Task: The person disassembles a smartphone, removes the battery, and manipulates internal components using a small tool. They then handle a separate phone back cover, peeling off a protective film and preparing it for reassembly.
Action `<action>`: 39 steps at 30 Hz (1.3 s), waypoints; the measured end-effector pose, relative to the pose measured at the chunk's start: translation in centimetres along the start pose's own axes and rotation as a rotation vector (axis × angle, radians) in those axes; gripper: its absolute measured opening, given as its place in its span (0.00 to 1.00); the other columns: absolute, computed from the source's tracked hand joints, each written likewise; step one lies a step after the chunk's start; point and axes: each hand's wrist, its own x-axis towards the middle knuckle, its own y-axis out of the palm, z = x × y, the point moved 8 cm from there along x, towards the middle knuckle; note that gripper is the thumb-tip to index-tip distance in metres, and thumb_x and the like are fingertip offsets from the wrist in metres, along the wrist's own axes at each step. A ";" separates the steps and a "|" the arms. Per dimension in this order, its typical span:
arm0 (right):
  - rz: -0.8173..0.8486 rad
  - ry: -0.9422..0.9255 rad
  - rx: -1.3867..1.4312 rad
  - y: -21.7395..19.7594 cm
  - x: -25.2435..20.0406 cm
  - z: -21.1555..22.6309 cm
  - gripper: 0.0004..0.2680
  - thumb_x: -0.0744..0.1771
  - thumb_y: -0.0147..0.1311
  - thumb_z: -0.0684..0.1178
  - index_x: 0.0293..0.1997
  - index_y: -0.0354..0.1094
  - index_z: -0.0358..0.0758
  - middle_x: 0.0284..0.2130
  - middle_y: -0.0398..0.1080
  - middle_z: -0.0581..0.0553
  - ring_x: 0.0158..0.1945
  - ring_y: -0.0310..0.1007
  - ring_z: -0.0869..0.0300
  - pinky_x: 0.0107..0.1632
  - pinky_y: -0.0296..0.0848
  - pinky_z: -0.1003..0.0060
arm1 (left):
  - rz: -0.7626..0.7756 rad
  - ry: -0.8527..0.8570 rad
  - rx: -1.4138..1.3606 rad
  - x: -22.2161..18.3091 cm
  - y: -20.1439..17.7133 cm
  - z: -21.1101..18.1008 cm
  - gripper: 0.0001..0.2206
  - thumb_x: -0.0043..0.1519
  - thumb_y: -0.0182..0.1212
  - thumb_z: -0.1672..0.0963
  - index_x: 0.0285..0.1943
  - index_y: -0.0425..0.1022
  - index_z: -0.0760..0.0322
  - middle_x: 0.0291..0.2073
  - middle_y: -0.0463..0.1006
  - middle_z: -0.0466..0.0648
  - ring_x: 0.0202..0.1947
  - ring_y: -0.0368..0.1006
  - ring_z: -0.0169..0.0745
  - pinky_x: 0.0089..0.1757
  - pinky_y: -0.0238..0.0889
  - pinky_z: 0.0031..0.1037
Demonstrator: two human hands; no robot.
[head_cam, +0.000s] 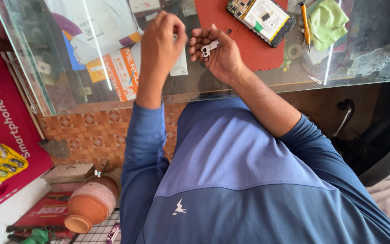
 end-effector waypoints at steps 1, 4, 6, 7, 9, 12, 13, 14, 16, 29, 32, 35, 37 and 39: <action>-0.009 0.001 0.011 -0.2 -0.1 -0.2 0.19 0.74 0.34 0.57 0.54 0.69 0.29 0.47 0.75 0.38 0.48 0.75 0.53 0.53 0.75 0.55 | 0.005 0.012 -0.098 -0.5 -0.4 -1.9 0.06 0.64 0.66 0.60 0.40 0.71 0.65 0.35 0.74 0.51 0.39 0.77 0.53 0.39 0.69 0.42; -0.073 0.069 0.154 -1.2 0.2 -0.7 0.19 0.76 0.34 0.56 0.57 0.68 0.27 0.48 0.74 0.37 0.51 0.76 0.52 0.58 0.75 0.57 | 0.013 0.131 -0.114 -1.0 -0.9 -7.2 0.04 0.67 0.61 0.61 0.47 0.73 0.65 0.44 0.76 0.51 0.43 0.77 0.54 0.41 0.72 0.40; -0.053 0.094 0.159 -1.1 0.2 -1.0 0.19 0.75 0.34 0.56 0.56 0.68 0.27 0.46 0.74 0.37 0.50 0.76 0.52 0.58 0.75 0.56 | 0.004 0.133 -0.135 -1.0 -1.8 -7.6 0.03 0.66 0.60 0.61 0.47 0.73 0.65 0.44 0.77 0.51 0.42 0.77 0.54 0.41 0.71 0.39; -0.043 0.102 0.159 -1.0 0.2 -0.9 0.19 0.75 0.33 0.56 0.56 0.68 0.27 0.46 0.74 0.37 0.49 0.76 0.52 0.57 0.76 0.56 | -0.001 0.139 -0.147 -0.9 -1.9 -7.4 0.03 0.66 0.59 0.62 0.46 0.74 0.64 0.44 0.77 0.51 0.42 0.77 0.54 0.41 0.71 0.39; 0.021 0.063 0.102 -0.5 0.4 -0.3 0.19 0.75 0.34 0.57 0.55 0.69 0.28 0.45 0.74 0.38 0.48 0.76 0.52 0.54 0.75 0.56 | -0.080 0.048 -0.144 -0.5 -2.7 -4.6 0.02 0.68 0.58 0.63 0.47 0.74 0.66 0.41 0.76 0.51 0.42 0.77 0.54 0.42 0.70 0.40; 0.053 0.035 0.065 -0.2 0.2 0.0 0.19 0.75 0.33 0.57 0.54 0.70 0.29 0.44 0.74 0.39 0.48 0.75 0.51 0.53 0.74 0.55 | -0.205 -0.041 0.015 0.4 -3.2 0.7 0.03 0.66 0.62 0.63 0.46 0.74 0.69 0.40 0.76 0.53 0.40 0.76 0.57 0.42 0.69 0.42; 0.053 0.028 0.059 -0.1 0.1 0.1 0.19 0.75 0.33 0.57 0.54 0.70 0.29 0.44 0.73 0.39 0.48 0.74 0.51 0.53 0.74 0.55 | -0.190 -0.054 0.019 0.7 -2.7 2.1 0.04 0.65 0.63 0.63 0.46 0.74 0.70 0.40 0.76 0.54 0.40 0.76 0.56 0.41 0.69 0.42; 0.046 0.035 0.060 -0.1 0.1 0.1 0.19 0.75 0.33 0.57 0.54 0.70 0.29 0.44 0.73 0.39 0.48 0.74 0.51 0.53 0.74 0.55 | -0.175 -0.067 0.023 0.9 -2.2 3.4 0.04 0.65 0.64 0.63 0.45 0.75 0.70 0.40 0.76 0.54 0.40 0.76 0.55 0.40 0.69 0.41; 0.030 0.043 0.061 -0.2 0.0 0.2 0.19 0.75 0.33 0.57 0.54 0.70 0.30 0.44 0.73 0.39 0.48 0.74 0.51 0.52 0.74 0.55 | -0.173 -0.053 0.052 1.3 -1.3 5.0 0.05 0.63 0.67 0.63 0.44 0.76 0.70 0.39 0.77 0.54 0.39 0.76 0.56 0.40 0.68 0.42; 0.035 0.019 0.044 -0.4 0.3 0.0 0.20 0.75 0.33 0.57 0.54 0.70 0.29 0.45 0.74 0.39 0.49 0.74 0.52 0.54 0.74 0.55 | -0.096 0.017 0.077 2.0 -0.2 1.8 0.05 0.62 0.67 0.61 0.38 0.74 0.65 0.34 0.75 0.50 0.37 0.75 0.52 0.37 0.69 0.41; 0.006 0.019 0.083 -1.2 0.4 -0.5 0.19 0.75 0.34 0.56 0.55 0.70 0.28 0.47 0.74 0.38 0.50 0.75 0.52 0.56 0.74 0.55 | -0.068 0.178 -0.075 0.2 -1.4 -5.1 0.04 0.66 0.65 0.60 0.42 0.73 0.65 0.37 0.73 0.50 0.40 0.74 0.52 0.39 0.69 0.39; -0.019 0.069 0.180 -1.8 0.4 -1.1 0.18 0.76 0.35 0.55 0.56 0.69 0.28 0.47 0.74 0.37 0.51 0.74 0.52 0.57 0.74 0.57 | 0.016 0.243 0.011 -0.4 -1.6 -9.1 0.04 0.64 0.64 0.60 0.46 0.76 0.62 0.39 0.75 0.49 0.38 0.75 0.50 0.38 0.69 0.38; -0.030 0.104 0.167 -1.6 0.1 -1.0 0.19 0.76 0.35 0.56 0.56 0.69 0.28 0.47 0.74 0.37 0.50 0.74 0.52 0.57 0.74 0.58 | -0.054 0.180 -0.044 -1.4 -3.6 -9.3 0.05 0.65 0.62 0.61 0.48 0.77 0.62 0.39 0.75 0.49 0.39 0.76 0.50 0.40 0.71 0.38; 0.010 0.075 0.107 -0.8 0.2 -0.5 0.19 0.75 0.35 0.56 0.55 0.69 0.29 0.46 0.74 0.38 0.49 0.74 0.52 0.55 0.74 0.57 | -0.125 0.060 -0.068 -2.1 -4.9 -7.7 0.05 0.66 0.61 0.62 0.49 0.77 0.64 0.40 0.76 0.49 0.38 0.76 0.49 0.39 0.71 0.37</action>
